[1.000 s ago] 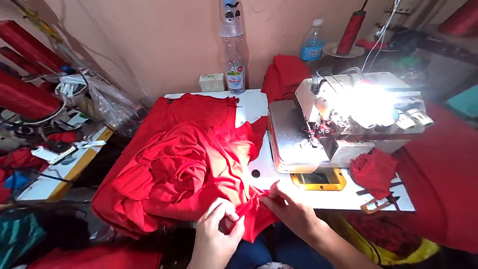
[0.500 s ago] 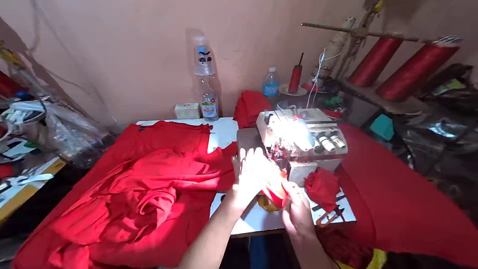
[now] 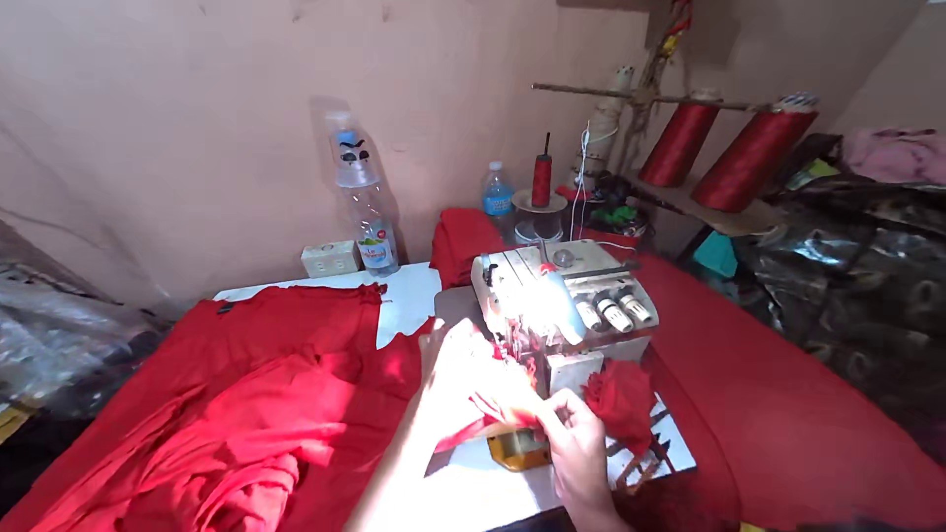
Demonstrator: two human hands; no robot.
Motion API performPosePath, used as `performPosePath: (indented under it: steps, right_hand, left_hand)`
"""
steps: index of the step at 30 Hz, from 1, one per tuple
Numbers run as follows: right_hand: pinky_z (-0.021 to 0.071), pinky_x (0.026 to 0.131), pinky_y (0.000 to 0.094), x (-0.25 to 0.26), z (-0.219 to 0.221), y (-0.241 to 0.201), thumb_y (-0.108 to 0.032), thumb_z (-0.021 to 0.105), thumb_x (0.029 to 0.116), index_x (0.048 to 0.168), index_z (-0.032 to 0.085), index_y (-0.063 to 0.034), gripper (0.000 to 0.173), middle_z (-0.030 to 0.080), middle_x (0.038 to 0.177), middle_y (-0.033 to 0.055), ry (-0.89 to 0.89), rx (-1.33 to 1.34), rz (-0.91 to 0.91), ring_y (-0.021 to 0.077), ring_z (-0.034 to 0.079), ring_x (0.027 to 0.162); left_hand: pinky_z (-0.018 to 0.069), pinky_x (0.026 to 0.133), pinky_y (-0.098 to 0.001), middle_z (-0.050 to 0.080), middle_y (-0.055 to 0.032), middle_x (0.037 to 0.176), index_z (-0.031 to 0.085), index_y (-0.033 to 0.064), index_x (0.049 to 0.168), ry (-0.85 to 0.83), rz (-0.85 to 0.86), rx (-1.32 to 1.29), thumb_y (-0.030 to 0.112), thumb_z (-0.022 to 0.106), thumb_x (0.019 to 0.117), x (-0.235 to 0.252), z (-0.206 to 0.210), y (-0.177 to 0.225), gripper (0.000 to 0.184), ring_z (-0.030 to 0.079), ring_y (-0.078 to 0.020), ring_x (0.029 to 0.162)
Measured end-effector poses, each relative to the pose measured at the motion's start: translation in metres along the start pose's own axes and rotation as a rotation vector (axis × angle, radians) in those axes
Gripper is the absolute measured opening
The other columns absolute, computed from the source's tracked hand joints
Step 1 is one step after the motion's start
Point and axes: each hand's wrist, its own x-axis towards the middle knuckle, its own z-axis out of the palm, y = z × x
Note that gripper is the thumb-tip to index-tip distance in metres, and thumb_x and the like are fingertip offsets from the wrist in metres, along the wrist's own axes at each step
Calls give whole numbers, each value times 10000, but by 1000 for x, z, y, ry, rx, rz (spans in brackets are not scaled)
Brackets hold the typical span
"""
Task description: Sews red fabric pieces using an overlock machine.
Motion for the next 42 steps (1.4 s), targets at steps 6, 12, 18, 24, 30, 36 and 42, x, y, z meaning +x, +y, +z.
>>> performPosePath:
  steps: [6, 12, 18, 24, 30, 36, 42]
  right_hand:
    - [459, 479, 142, 11, 1, 4, 41, 622, 835, 755, 566, -85, 160, 541, 614, -86, -84, -8, -68, -27, 501, 488]
    - [508, 622, 110, 8, -5, 10, -28, 699, 877, 952, 598, 4, 130, 641, 813, -41, -95, -122, -392, -57, 576, 666]
    - [508, 780, 258, 30, 7, -5, -225, 720, 850, 845, 730, -70, 155, 665, 901, 134, -18, -593, -994, 205, 631, 898]
    - [525, 752, 143, 56, 1, -57, -115, 599, 962, 946, 692, -24, 132, 672, 870, -44, -786, -196, -388, -55, 612, 814]
    - [532, 754, 146, 62, -5, -76, -106, 619, 927, 965, 676, 2, 128, 664, 880, -48, -739, -193, -280, -54, 614, 819]
    - [532, 906, 166, 42, -8, -61, -333, 519, 1016, 1448, 157, 231, 798, 572, 1328, 140, -586, -9, -366, -28, 597, 1119]
    - [478, 761, 186, 31, -12, -49, -679, 215, 1022, 1025, 626, 72, 856, 626, 827, -20, -608, -261, -293, -53, 553, 782]
  left_hand:
    - [396, 1060, -509, 658, -142, 1182, 726, 36, 1125, -378, 211, -59, 120, 604, 988, -4, -51, -8, 202, 576, -280, 1178]
    - [468, 908, -320, 683, -60, 1018, 726, 54, 1041, -557, 311, -140, 153, 659, 961, -6, -73, 23, 144, 599, -140, 1005]
    - [507, 842, -161, 681, 9, 945, 717, 52, 962, -534, 567, -362, 181, 680, 866, 6, -66, 9, 164, 620, -2, 938]
    - [520, 893, -401, 659, -108, 1068, 668, 33, 1077, -20, 442, -153, 108, 760, 782, -1, -65, 0, 319, 620, -220, 1037]
    - [433, 1034, -519, 667, -203, 1207, 722, -8, 1116, -480, 475, 76, 175, 660, 923, -14, -68, -2, 273, 575, -351, 1219]
    - [435, 872, -505, 682, -167, 905, 714, -20, 975, -666, 576, 77, 236, 522, 1023, 1, -82, 25, 323, 637, -285, 915]
    - [420, 923, -454, 695, -145, 985, 718, 11, 1056, -564, 559, 73, 253, 675, 874, -5, -91, 43, 306, 627, -226, 968]
